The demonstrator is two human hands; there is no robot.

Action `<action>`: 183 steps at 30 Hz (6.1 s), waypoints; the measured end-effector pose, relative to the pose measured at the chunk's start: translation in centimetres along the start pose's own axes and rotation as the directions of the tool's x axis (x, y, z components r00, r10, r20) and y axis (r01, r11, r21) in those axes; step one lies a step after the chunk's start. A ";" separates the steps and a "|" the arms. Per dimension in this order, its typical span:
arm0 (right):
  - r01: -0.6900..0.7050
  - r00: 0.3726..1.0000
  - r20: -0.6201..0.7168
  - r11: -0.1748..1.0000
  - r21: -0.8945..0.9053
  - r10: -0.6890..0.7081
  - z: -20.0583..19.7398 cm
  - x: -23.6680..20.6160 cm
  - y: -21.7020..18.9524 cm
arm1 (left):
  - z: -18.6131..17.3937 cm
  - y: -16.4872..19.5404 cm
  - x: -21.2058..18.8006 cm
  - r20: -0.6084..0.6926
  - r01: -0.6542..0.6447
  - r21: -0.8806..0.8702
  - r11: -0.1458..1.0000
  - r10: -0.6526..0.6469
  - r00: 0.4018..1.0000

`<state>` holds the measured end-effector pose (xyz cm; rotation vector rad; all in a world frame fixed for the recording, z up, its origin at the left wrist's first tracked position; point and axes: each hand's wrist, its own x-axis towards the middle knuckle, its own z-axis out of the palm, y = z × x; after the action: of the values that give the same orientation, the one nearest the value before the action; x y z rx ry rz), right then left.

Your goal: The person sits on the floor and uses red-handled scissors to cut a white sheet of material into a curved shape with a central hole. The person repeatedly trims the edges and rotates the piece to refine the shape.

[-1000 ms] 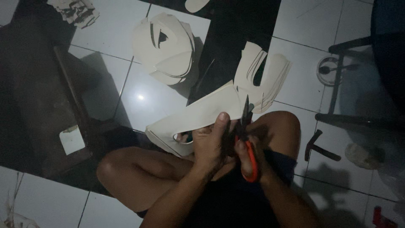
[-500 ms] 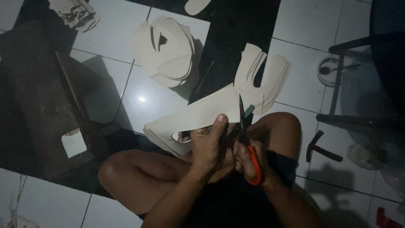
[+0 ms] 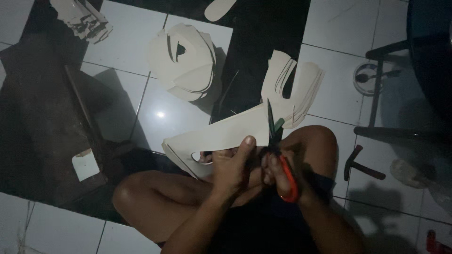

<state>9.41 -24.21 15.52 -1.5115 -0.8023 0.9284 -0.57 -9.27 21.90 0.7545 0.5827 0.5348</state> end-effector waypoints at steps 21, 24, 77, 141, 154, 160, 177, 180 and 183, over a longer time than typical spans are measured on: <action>-0.399 0.912 0.176 0.902 0.165 0.371 1.6 -4.2 3.1 | -10.8 2.9 0.2 0.218 -0.234 0.458 0.858 0.147 0.965; -0.384 0.885 0.236 0.916 -0.116 0.401 1.2 -3.0 0.5 | -10.7 4.7 0.0 0.315 -0.262 0.531 0.806 0.099 0.944; -0.319 0.926 0.099 0.896 -0.308 0.364 0.6 -2.4 6.3 | -4.4 5.6 -0.3 0.046 0.094 0.530 0.843 -0.140 0.989; -0.042 0.995 0.069 0.953 -0.300 0.065 1.9 -0.7 2.2 | -3.7 1.2 0.4 -0.127 0.050 0.083 0.995 -0.039 0.991; -0.159 0.984 0.047 0.965 -0.209 0.172 1.3 -1.1 2.9 | -3.2 2.7 0.0 -0.307 0.273 0.343 0.899 -0.167 0.937; 0.144 0.990 0.009 0.984 -0.102 -0.143 1.7 -0.9 3.2 | -3.5 1.6 0.0 -0.168 0.098 0.323 0.941 -0.045 0.985; -0.244 0.958 0.206 0.942 0.229 0.198 0.8 -0.7 1.0 | -5.2 2.3 0.3 -0.071 0.073 0.444 0.893 -0.046 0.996; -0.277 0.956 0.172 0.921 0.276 0.236 0.7 -0.9 0.9 | -5.6 2.8 0.8 -0.051 0.090 0.420 0.903 -0.075 0.996; -0.381 0.924 0.151 0.884 0.270 0.352 0.7 -1.7 0.9 | -6.5 3.8 1.3 -0.036 0.123 0.462 0.878 -0.120 0.992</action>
<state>8.00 -25.51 14.81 -1.3820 -0.4213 1.3504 -4.79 -3.06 20.60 1.1618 0.7725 0.2788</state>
